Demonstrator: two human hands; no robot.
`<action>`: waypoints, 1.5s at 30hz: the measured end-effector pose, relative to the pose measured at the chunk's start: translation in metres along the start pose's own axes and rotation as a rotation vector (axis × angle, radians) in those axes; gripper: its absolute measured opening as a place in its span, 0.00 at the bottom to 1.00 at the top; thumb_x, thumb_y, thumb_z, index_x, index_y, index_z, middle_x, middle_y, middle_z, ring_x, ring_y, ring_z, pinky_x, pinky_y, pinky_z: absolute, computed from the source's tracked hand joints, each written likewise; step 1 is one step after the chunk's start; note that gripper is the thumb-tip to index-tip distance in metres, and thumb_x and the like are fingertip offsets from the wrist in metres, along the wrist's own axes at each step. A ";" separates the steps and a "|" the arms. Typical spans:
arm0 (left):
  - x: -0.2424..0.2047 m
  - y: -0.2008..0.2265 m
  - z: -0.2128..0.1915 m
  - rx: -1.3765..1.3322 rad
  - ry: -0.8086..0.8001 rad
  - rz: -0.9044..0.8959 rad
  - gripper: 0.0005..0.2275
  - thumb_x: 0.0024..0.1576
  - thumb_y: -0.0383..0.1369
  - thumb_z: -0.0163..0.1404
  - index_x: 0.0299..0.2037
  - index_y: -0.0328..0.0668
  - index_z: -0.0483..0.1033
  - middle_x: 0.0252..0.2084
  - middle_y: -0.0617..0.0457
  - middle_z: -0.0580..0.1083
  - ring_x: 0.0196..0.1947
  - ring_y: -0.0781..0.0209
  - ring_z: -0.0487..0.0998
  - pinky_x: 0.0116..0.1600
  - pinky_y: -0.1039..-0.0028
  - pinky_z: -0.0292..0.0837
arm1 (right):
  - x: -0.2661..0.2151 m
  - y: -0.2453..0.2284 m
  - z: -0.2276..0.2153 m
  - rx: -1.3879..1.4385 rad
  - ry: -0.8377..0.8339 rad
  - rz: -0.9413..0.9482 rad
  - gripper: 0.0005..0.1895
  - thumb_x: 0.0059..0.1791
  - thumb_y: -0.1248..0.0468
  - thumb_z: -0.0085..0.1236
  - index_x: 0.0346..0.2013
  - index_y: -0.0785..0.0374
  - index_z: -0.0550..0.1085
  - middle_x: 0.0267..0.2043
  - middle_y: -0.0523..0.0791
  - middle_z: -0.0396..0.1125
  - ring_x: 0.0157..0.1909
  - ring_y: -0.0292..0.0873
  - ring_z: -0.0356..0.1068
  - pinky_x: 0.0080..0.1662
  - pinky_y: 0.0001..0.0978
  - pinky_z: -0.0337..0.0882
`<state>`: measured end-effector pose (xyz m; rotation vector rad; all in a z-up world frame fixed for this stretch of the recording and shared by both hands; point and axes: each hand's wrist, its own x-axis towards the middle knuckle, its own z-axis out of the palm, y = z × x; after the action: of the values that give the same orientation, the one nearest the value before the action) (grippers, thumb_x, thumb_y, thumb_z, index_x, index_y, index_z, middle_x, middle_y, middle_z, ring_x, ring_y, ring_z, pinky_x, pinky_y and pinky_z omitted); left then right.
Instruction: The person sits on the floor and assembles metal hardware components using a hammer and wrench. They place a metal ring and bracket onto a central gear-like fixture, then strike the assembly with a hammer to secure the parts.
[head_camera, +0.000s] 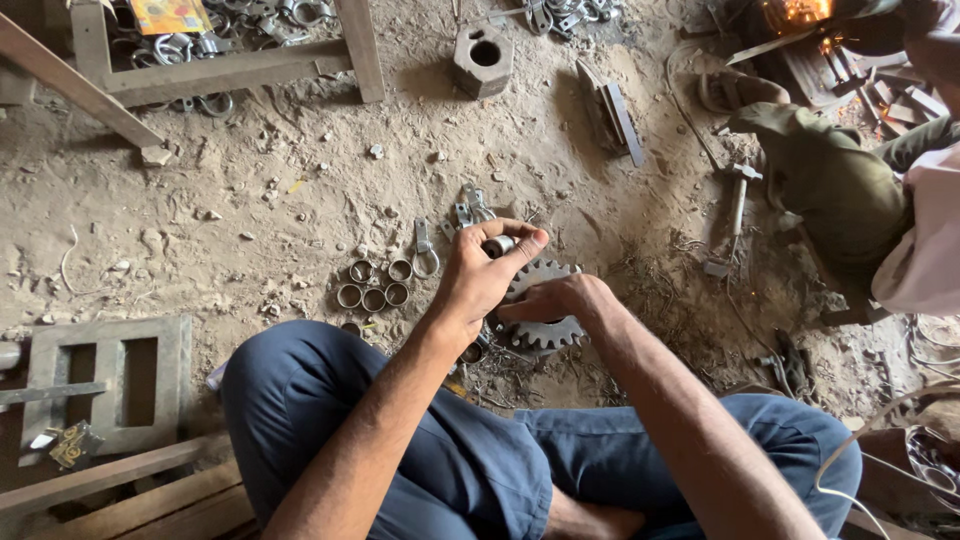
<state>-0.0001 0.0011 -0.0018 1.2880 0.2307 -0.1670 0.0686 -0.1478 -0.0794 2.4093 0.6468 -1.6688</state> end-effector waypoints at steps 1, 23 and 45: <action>0.000 0.000 -0.002 -0.017 -0.005 0.001 0.10 0.53 0.37 0.63 0.38 0.41 0.83 0.29 0.60 0.77 0.27 0.71 0.73 0.31 0.80 0.71 | 0.000 -0.001 0.001 -0.007 0.005 0.001 0.41 0.50 0.30 0.33 0.64 0.52 0.72 0.63 0.48 0.70 0.64 0.49 0.69 0.64 0.46 0.65; 0.004 -0.007 -0.002 -0.029 0.002 0.085 0.07 0.54 0.35 0.64 0.37 0.42 0.85 0.30 0.59 0.78 0.29 0.71 0.73 0.35 0.80 0.72 | -0.004 0.009 0.015 0.054 0.158 -0.056 0.33 0.41 0.36 0.58 0.48 0.58 0.79 0.43 0.48 0.77 0.45 0.46 0.74 0.51 0.42 0.72; 0.004 -0.004 -0.002 -0.004 0.045 0.026 0.07 0.55 0.35 0.63 0.38 0.41 0.85 0.28 0.62 0.76 0.27 0.75 0.71 0.30 0.82 0.66 | -0.021 0.010 0.025 0.076 0.324 -0.178 0.28 0.44 0.42 0.61 0.35 0.67 0.81 0.34 0.51 0.75 0.37 0.48 0.76 0.43 0.44 0.74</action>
<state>0.0029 0.0023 -0.0069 1.2912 0.2522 -0.1155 0.0455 -0.1713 -0.0704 2.7813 0.8811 -1.3915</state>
